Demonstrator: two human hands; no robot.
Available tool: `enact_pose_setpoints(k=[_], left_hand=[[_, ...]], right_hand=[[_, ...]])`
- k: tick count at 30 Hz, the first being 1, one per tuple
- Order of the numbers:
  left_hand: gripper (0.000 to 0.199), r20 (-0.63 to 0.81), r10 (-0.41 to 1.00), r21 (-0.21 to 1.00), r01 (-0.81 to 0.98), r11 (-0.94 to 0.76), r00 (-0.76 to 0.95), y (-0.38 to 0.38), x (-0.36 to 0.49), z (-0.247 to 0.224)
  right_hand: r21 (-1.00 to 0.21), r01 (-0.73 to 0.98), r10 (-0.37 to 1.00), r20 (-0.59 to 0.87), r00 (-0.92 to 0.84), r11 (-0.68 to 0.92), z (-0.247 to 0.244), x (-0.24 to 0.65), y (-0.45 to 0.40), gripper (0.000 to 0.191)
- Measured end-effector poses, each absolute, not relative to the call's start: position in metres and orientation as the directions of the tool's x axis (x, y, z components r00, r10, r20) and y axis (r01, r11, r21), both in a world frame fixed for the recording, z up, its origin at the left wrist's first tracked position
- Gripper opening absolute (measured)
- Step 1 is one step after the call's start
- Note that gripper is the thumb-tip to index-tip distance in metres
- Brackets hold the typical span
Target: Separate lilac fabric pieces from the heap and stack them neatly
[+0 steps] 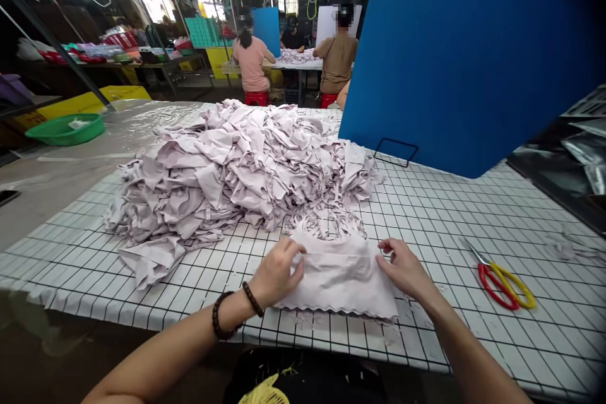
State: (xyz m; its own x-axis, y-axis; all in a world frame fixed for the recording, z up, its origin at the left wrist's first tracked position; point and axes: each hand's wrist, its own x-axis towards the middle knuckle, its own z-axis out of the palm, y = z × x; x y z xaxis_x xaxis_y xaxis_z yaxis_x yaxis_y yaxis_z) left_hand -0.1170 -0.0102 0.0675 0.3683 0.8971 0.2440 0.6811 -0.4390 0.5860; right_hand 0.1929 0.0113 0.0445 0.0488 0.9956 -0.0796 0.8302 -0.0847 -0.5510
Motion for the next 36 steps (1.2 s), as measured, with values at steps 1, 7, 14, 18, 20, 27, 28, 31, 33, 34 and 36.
enact_pose_setpoints(k=[1,7,14,18,20,27,28,31,33,34,36], left_hand=[[0.02,0.232,0.874,0.627,0.621,-0.47,0.427,-0.018,-0.104,0.067],[0.032,0.225,0.784,0.816,0.327,-0.476,0.578,-0.008,-0.027,0.046],[0.041,-0.063,0.828,0.991,0.133,-0.014,0.557,0.024,-0.003,0.019],[0.042,-0.098,0.81,0.993,-0.001,0.12,0.578,0.026,-0.011,0.013],[0.046,-0.099,0.8,0.988,-0.039,0.15,0.591,0.027,-0.014,0.013],[0.059,-0.1,0.783,0.972,-0.107,0.208,0.614,0.029,-0.014,0.01],[0.061,-0.102,0.778,0.97,-0.111,0.215,0.619,0.03,-0.014,0.009],[0.069,-0.122,0.762,0.951,-0.144,0.272,0.636,0.032,-0.014,0.004],[0.076,-0.15,0.746,0.929,-0.165,0.33,0.648,0.034,-0.013,0.001],[0.078,-0.164,0.739,0.92,-0.17,0.354,0.653,0.036,-0.013,0.0],[0.079,-0.184,0.73,0.907,-0.173,0.384,0.658,0.037,-0.013,-0.001]], right_hand=[[-0.563,0.825,0.999,-0.034,0.037,-0.05,0.047,0.189,0.017,0.026],[-0.546,0.826,0.983,-0.022,-0.185,0.143,0.055,0.153,0.078,0.025],[-0.505,0.863,0.978,-0.175,-0.116,0.012,0.044,0.117,0.126,0.009],[-0.621,0.778,0.957,-0.273,-0.102,-0.094,0.039,0.121,0.146,0.012],[-0.694,0.701,0.93,-0.346,-0.124,-0.165,0.04,0.13,0.155,0.011],[-0.827,0.404,0.815,-0.515,-0.265,-0.392,0.044,0.162,0.16,0.018],[-0.829,0.365,0.801,-0.531,-0.278,-0.423,0.045,0.164,0.159,0.019],[-0.81,0.205,0.748,-0.586,-0.312,-0.549,0.048,0.167,0.156,0.021],[-0.779,0.136,0.72,-0.62,-0.311,-0.612,0.051,0.168,0.156,0.024],[-0.773,0.136,0.718,-0.629,-0.299,-0.62,0.052,0.169,0.156,0.025],[-0.78,0.154,0.731,-0.624,-0.276,-0.607,0.055,0.171,0.156,0.026]])
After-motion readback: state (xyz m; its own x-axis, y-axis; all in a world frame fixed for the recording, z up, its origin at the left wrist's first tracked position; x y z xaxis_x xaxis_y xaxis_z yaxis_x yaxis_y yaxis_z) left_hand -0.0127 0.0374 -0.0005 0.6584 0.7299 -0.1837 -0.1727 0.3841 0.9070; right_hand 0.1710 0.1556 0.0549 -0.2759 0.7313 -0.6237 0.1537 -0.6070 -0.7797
